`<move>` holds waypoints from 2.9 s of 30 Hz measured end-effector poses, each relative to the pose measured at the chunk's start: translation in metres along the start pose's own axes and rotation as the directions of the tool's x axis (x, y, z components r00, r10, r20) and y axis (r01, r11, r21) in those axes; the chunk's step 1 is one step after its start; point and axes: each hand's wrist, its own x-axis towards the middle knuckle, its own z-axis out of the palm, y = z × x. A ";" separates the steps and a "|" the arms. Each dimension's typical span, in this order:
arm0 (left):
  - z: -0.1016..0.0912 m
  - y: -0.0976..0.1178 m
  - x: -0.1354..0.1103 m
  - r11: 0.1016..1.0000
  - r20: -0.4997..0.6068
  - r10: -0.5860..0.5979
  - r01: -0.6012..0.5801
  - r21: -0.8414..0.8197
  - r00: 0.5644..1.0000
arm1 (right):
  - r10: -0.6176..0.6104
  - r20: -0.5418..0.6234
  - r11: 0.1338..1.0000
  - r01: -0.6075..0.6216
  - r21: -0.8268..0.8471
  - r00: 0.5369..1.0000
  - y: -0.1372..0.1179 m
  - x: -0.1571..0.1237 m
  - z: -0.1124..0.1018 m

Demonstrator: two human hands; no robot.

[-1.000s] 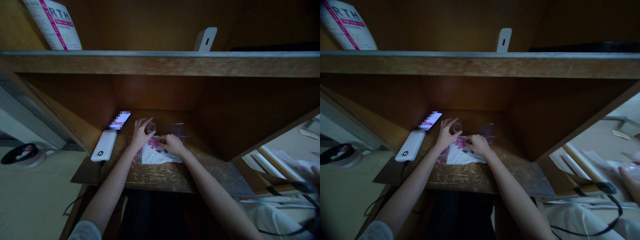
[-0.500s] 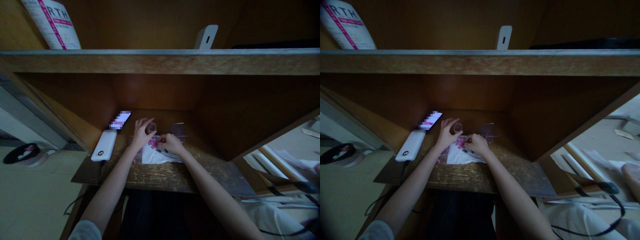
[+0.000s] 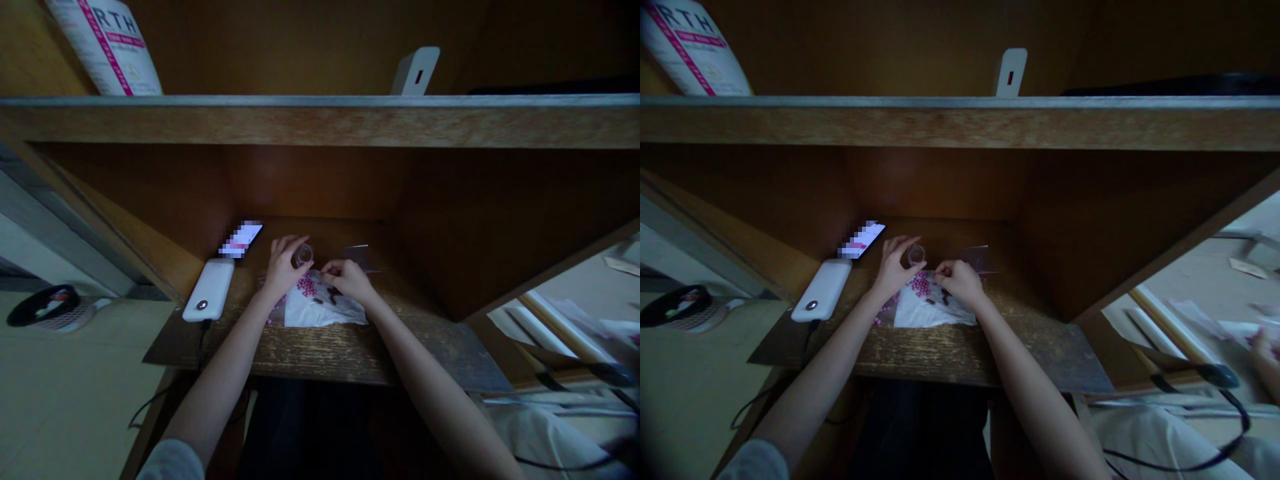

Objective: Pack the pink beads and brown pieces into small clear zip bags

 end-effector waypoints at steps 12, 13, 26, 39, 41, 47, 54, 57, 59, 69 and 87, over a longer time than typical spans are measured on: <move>0.008 0.004 -0.004 0.997 0.121 0.079 -0.079 -0.004 0.990 | -0.083 -0.185 0.899 0.153 0.410 0.979 -0.014 -0.003 -0.006; 0.007 0.005 -0.004 0.997 0.131 0.081 -0.081 -0.007 0.988 | -0.084 -0.205 0.901 0.162 0.403 0.975 -0.015 -0.003 -0.006; 0.003 0.006 -0.001 0.995 0.100 0.014 -0.004 -0.095 0.995 | -0.141 -0.334 0.984 0.170 0.059 0.932 -0.015 -0.011 -0.005; -0.008 0.005 0.009 0.235 0.360 -0.401 0.474 -0.849 0.842 | -0.190 0.175 0.899 0.243 -0.364 0.966 -0.002 -0.006 -0.008; -0.011 0.005 0.009 0.117 0.445 -0.382 0.520 -0.846 0.810 | -0.195 0.196 0.891 0.257 -0.375 0.961 -0.002 -0.005 -0.005; -0.006 0.002 0.008 -0.107 0.599 -0.379 0.609 -0.786 0.706 | -0.203 0.185 0.882 0.262 -0.392 0.962 -0.003 -0.005 -0.004; 0.002 0.001 0.006 -0.085 0.632 -0.392 0.658 -0.748 0.668 | -0.185 -0.074 0.965 0.167 -0.200 0.980 0.003 -0.003 -0.019; 0.004 0.003 0.003 -0.057 0.656 -0.357 0.686 -0.726 0.665 | -0.149 -0.253 0.988 0.156 0.008 0.956 0.001 -0.003 -0.022; 0.004 0.006 0.002 -0.027 0.668 -0.326 0.699 -0.714 0.669 | -0.124 -0.332 0.976 0.175 0.127 0.935 -0.003 -0.004 -0.021; 0.006 0.020 -0.002 0.193 0.639 -0.256 0.686 -0.702 0.725 | -0.198 -0.332 0.938 0.277 0.209 0.922 -0.015 -0.007 -0.017; -0.017 0.006 0.003 0.649 0.743 -0.047 0.585 -0.486 0.668 | -0.233 -0.011 0.941 0.228 0.250 0.973 -0.001 -0.006 -0.022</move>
